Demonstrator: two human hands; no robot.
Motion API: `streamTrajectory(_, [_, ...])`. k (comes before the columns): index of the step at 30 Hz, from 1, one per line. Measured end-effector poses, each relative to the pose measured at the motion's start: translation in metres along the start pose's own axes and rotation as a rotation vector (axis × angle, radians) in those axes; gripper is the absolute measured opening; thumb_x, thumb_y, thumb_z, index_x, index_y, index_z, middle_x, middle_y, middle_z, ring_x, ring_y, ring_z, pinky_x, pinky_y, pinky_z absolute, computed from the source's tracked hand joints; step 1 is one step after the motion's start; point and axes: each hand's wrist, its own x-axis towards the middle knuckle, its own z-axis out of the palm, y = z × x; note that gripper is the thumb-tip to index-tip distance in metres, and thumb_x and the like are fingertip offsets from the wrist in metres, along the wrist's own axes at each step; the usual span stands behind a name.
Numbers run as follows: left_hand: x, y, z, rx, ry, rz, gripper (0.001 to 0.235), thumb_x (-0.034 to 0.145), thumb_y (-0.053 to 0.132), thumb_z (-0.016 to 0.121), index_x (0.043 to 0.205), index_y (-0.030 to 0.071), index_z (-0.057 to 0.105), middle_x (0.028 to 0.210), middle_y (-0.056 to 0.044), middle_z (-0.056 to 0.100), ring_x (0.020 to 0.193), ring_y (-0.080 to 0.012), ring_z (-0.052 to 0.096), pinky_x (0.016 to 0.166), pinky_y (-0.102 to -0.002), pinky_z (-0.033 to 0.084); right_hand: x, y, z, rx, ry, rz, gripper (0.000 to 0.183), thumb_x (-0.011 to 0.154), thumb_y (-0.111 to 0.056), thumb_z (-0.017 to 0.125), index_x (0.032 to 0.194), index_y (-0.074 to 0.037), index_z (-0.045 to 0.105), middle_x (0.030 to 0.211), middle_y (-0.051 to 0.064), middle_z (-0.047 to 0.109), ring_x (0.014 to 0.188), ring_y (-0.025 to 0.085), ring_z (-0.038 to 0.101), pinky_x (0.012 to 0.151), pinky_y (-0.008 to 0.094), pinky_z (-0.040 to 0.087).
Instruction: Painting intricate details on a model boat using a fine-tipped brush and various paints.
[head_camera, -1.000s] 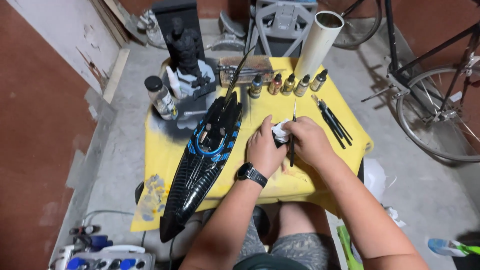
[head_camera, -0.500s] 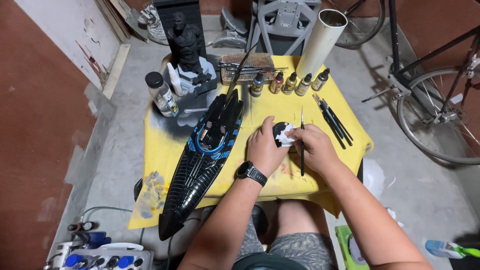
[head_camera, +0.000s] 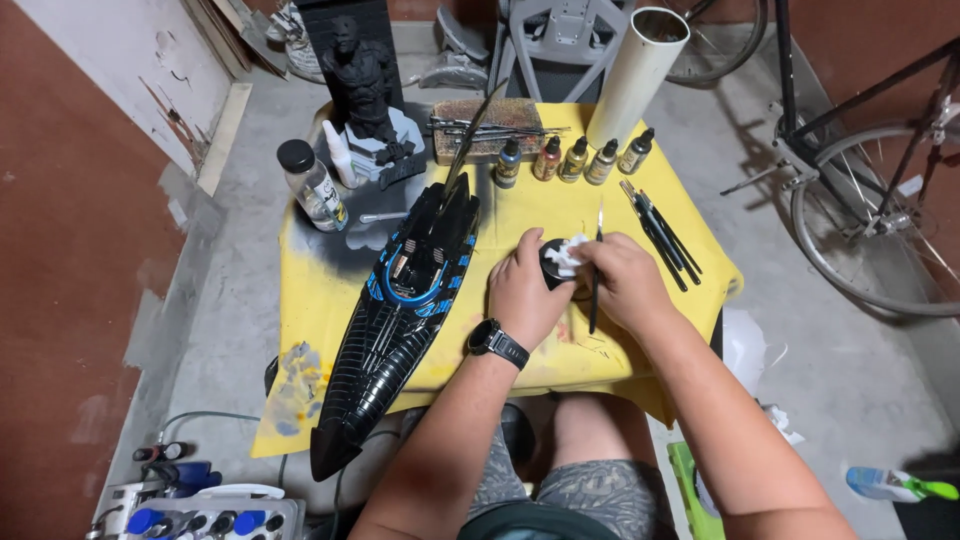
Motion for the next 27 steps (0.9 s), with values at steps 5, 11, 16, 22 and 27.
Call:
streamTrajectory(5, [0.000, 0.003, -0.003, 0.000, 0.014, -0.009, 0.077, 0.076, 0.023, 0.072, 0.144, 0.011, 0.037, 0.126, -0.015, 0.068, 0.122, -0.0340, 0.063, 0.109, -0.046, 0.043, -0.002, -0.011, 0.005, 0.003, -0.020, -0.051, 0.016, 0.089, -0.016, 0.074, 0.104, -0.020, 0.068, 0.084, 0.003, 0.069, 0.095, 0.024, 0.071, 0.082, 0.037, 0.057])
streamTrajectory(11, [0.000, 0.001, -0.002, -0.007, -0.006, -0.007, 0.079, 0.075, 0.026, 0.072, 0.145, 0.010, 0.038, 0.124, -0.015, 0.068, 0.121, -0.0356, 0.063, 0.109, -0.046, 0.042, -0.004, 0.004, 0.003, -0.009, -0.035, -0.004, 0.013, 0.092, -0.018, 0.071, 0.106, -0.020, 0.068, 0.085, 0.003, 0.069, 0.094, 0.025, 0.070, 0.081, 0.038, 0.057])
streamTrajectory(16, [0.003, -0.006, 0.003, -0.020, 0.000, -0.006, 0.081, 0.076, 0.031, 0.075, 0.145, 0.010, 0.037, 0.125, -0.014, 0.068, 0.122, -0.0347, 0.063, 0.108, -0.046, 0.044, 0.007, 0.001, 0.017, 0.031, -0.037, -0.047, 0.017, 0.090, -0.020, 0.073, 0.106, -0.018, 0.068, 0.080, 0.005, 0.067, 0.094, 0.026, 0.070, 0.079, 0.040, 0.057])
streamTrajectory(22, [-0.001, 0.005, -0.005, -0.025, 0.046, 0.011, 0.080, 0.075, 0.028, 0.075, 0.144, 0.008, 0.039, 0.123, -0.014, 0.068, 0.119, -0.0357, 0.064, 0.106, -0.047, 0.044, -0.005, 0.007, -0.001, -0.006, -0.040, -0.006, 0.013, 0.093, -0.019, 0.070, 0.105, -0.020, 0.069, 0.086, 0.003, 0.069, 0.095, 0.025, 0.069, 0.081, 0.037, 0.057])
streamTrajectory(27, [0.000, 0.002, -0.001, -0.007, 0.032, 0.006, 0.079, 0.075, 0.026, 0.073, 0.144, 0.009, 0.038, 0.124, -0.013, 0.068, 0.120, -0.0355, 0.064, 0.106, -0.047, 0.045, 0.007, 0.005, 0.012, -0.012, -0.019, -0.009, 0.018, 0.090, -0.022, 0.074, 0.106, -0.019, 0.068, 0.086, 0.003, 0.067, 0.094, 0.026, 0.070, 0.080, 0.040, 0.057])
